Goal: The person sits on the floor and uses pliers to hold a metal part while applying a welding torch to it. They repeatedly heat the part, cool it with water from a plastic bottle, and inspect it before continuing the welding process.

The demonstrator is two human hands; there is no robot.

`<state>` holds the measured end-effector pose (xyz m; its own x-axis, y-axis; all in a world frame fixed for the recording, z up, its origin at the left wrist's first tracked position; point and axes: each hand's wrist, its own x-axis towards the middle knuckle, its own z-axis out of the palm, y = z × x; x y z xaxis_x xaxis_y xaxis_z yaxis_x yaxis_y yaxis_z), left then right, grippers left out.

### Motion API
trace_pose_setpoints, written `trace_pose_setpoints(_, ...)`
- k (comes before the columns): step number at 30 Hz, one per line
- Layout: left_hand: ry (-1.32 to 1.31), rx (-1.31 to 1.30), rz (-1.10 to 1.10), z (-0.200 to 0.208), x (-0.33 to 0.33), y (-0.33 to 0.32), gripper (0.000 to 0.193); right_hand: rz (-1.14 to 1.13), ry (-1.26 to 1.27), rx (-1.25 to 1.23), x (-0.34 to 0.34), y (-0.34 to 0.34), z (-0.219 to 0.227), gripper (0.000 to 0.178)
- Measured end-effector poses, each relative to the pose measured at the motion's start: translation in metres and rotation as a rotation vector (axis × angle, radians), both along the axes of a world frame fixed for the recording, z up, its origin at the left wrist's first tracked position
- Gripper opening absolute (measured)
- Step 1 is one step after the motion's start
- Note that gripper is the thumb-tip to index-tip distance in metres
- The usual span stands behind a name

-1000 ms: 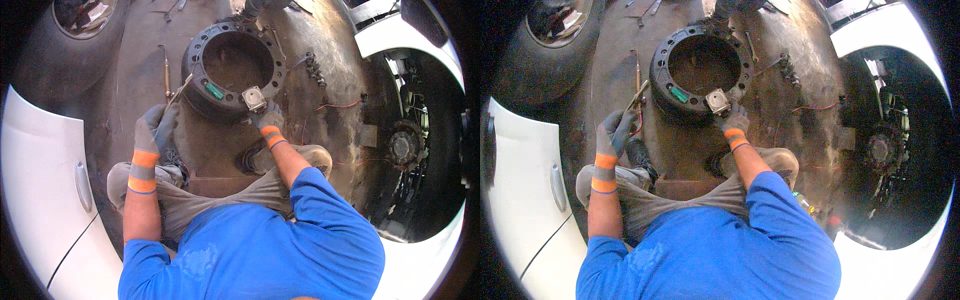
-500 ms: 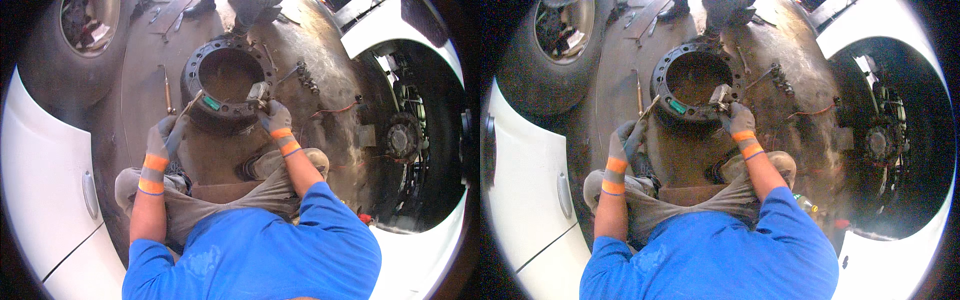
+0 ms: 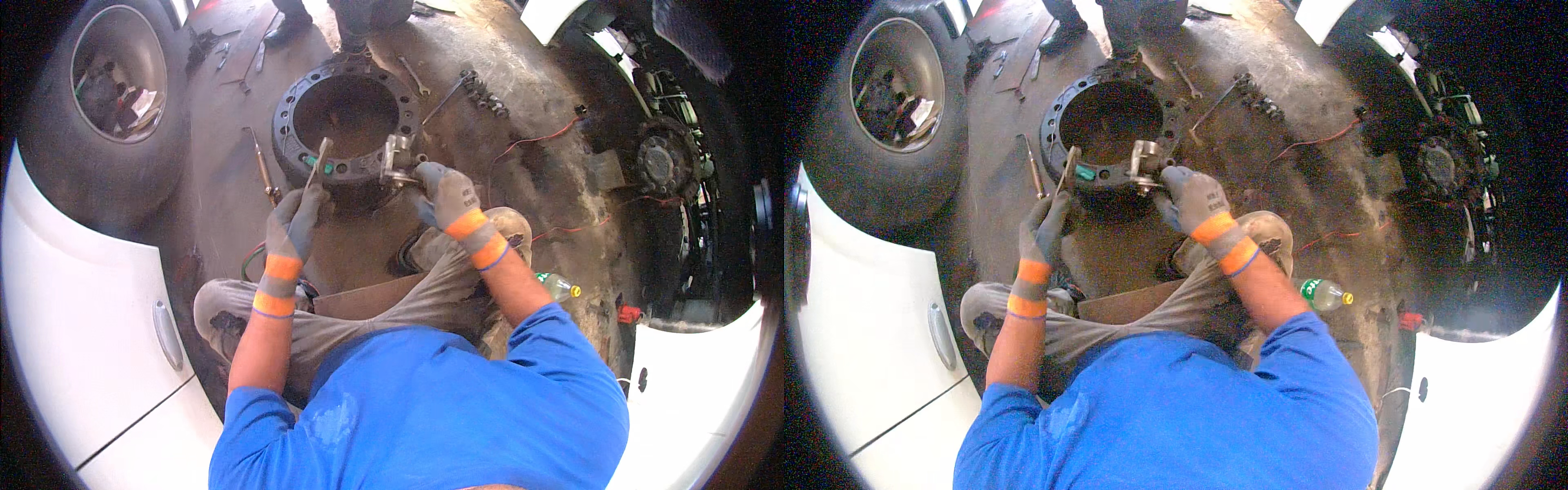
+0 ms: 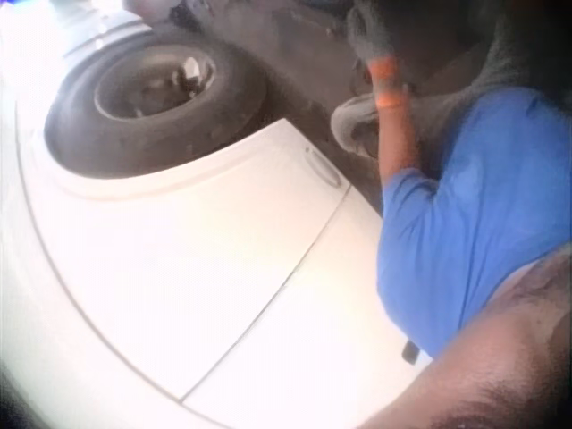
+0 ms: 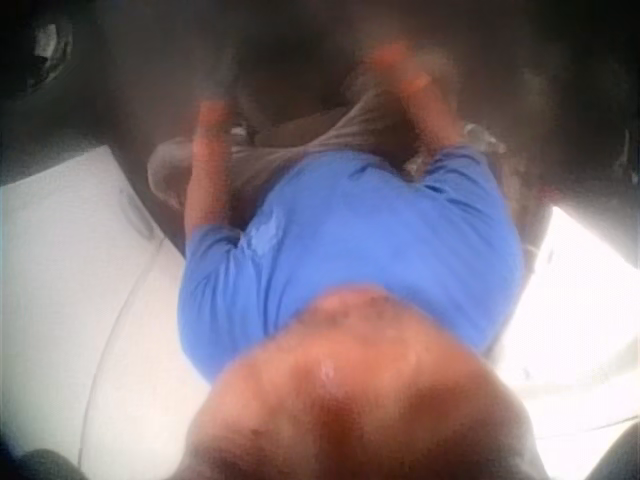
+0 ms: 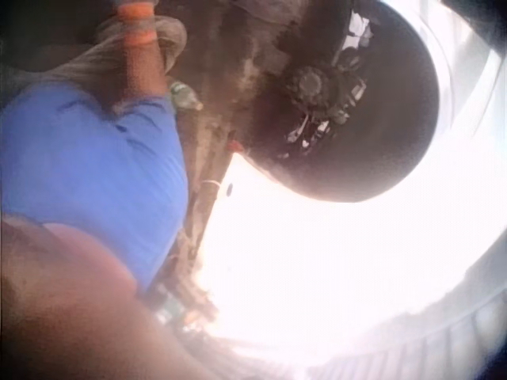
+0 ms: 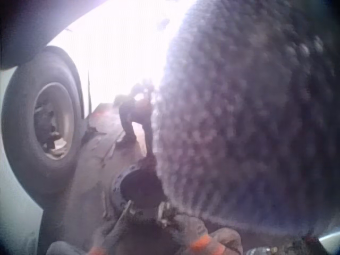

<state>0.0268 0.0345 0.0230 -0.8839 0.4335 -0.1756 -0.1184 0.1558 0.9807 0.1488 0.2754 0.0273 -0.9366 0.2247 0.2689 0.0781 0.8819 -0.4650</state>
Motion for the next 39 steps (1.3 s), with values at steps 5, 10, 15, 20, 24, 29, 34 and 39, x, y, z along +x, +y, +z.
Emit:
trace_pose_setpoints(5,-0.046,0.023,0.035,-0.021,-0.008,0.022,0.035,0.299,0.016,0.273,-0.003,-0.012,0.04,0.024)
trace_pose_setpoints(10,-0.144,0.192,-0.005,-0.027,-0.001,0.023,0.028,0.497,0.202,0.343,-0.013,-0.025,0.044,0.027)
trace_pose_setpoints(15,-0.317,0.484,0.039,0.002,0.005,0.014,0.023,0.546,0.365,0.427,-0.02,-0.03,0.064,0.027)
trace_pose_setpoints(20,-0.139,0.559,-0.003,0.026,0.005,0.006,0.023,0.509,0.371,0.448,-0.024,-0.033,0.103,0.028)
trace_pose_setpoints(24,-0.252,0.661,0.016,0.054,0.007,0.004,0.017,0.348,0.098,0.291,-0.016,-0.042,0.114,0.028)
trace_pose_setpoints(29,-0.027,0.318,-0.115,0.058,0.006,0.017,0.02,0.251,-0.14,-0.26,-0.012,-0.019,0.042,0.038)
trace_pose_setpoints(34,0.523,0.079,-0.081,0.052,0.009,0.01,0.02,0.13,-0.179,-0.917,0.006,-0.035,-0.023,0.035)
trace_pose_setpoints(39,0.304,-0.101,-0.072,0.067,0.025,-0.021,0.018,0.127,-0.214,-1.423,-0.001,-0.042,-0.008,0.03)
